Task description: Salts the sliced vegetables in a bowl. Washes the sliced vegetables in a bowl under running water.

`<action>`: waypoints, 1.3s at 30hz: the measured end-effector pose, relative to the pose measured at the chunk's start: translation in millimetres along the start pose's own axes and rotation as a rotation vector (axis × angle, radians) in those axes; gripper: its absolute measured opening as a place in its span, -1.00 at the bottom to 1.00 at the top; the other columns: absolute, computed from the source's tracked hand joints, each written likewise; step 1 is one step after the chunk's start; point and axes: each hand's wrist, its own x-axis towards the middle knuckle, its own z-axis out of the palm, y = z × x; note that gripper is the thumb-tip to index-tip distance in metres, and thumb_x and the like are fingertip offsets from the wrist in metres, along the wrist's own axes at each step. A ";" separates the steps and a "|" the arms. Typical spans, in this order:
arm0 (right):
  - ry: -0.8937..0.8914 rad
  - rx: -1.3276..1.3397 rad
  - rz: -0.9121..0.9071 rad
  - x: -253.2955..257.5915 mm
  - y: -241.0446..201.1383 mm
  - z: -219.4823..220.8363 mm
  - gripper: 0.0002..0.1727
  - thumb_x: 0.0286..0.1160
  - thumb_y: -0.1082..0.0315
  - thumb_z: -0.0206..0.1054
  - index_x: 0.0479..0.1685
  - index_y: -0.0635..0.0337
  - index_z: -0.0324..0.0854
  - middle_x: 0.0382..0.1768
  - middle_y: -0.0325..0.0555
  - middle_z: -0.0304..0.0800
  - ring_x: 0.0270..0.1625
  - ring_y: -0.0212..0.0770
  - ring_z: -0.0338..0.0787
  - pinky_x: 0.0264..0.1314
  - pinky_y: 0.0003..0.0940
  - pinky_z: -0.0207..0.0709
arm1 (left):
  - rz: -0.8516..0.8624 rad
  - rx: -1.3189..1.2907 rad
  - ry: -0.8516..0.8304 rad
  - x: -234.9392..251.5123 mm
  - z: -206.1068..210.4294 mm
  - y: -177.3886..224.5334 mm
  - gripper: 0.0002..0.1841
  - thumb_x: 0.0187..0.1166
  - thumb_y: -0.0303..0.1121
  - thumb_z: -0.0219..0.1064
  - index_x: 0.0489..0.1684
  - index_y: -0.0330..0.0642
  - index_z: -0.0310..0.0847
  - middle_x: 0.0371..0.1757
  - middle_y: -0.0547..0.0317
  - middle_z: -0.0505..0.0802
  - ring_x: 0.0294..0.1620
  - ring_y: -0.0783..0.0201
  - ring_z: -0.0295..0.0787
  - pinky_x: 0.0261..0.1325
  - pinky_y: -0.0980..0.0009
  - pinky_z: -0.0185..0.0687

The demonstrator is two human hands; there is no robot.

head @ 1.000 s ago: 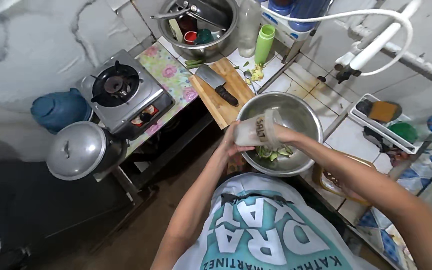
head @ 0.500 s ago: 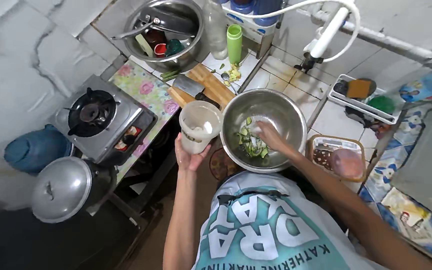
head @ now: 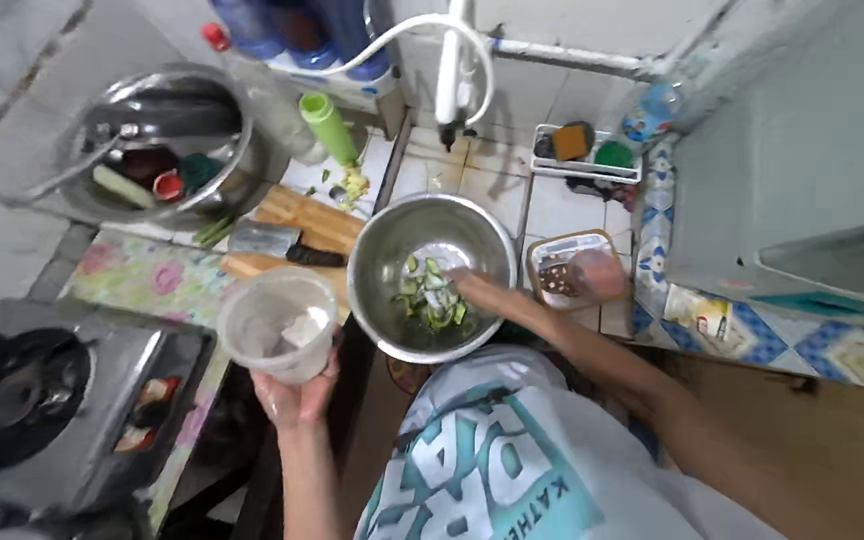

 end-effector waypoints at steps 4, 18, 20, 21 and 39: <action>0.238 -0.033 0.192 -33.8 2.7 -70.2 -0.71 0.62 0.42 0.33 0.23 0.23 0.77 0.44 0.07 0.71 0.49 0.11 0.67 0.56 0.05 0.52 | 0.003 0.021 0.006 -7.6 -5.6 -6.5 -0.12 0.54 0.53 -0.34 0.29 -0.05 0.50 0.07 -0.10 0.85 -0.14 0.06 0.90 -0.44 0.24 0.81; -0.159 -0.536 0.541 -175.4 121.5 -96.4 0.00 0.19 -0.05 0.64 0.60 0.44 0.39 0.44 0.74 0.41 0.56 0.76 0.33 0.50 0.83 -0.12 | 0.034 -0.085 -0.311 -34.0 -16.8 -37.9 -0.33 0.66 0.31 0.01 0.24 -0.08 0.70 0.11 -0.02 0.90 0.16 0.08 0.86 0.25 0.04 0.78; -0.165 -0.530 0.551 -174.5 123.8 -98.2 0.07 0.05 0.02 0.75 0.57 0.52 0.38 0.43 0.79 0.39 0.55 0.80 0.29 0.47 0.86 -0.12 | 0.015 -0.084 -0.300 -40.9 -16.2 -39.2 -0.41 0.60 0.25 0.17 0.23 -0.05 0.70 0.08 0.01 0.90 0.14 0.12 0.87 0.23 0.09 0.79; -0.166 -0.528 0.572 -172.7 124.8 -101.2 0.11 0.03 0.02 0.76 0.59 0.54 0.34 0.45 0.81 0.36 0.56 0.81 0.27 0.49 0.85 -0.14 | 0.000 -0.088 -0.266 -44.2 -18.3 -40.6 -0.42 0.59 0.24 0.19 0.24 -0.06 0.68 0.08 -0.01 0.89 0.12 0.10 0.87 0.19 0.09 0.81; -0.147 -0.348 -0.860 41.0 -315.3 32.1 0.27 -0.16 -0.83 0.05 0.19 0.25 0.61 0.24 0.22 0.70 0.40 0.34 0.63 0.61 0.63 -0.01 | 0.016 -0.081 0.002 -174.6 -149.5 31.8 -0.40 0.83 0.12 -0.34 0.19 -0.07 0.56 -0.07 0.02 0.88 -0.06 0.09 0.88 -0.12 0.13 0.85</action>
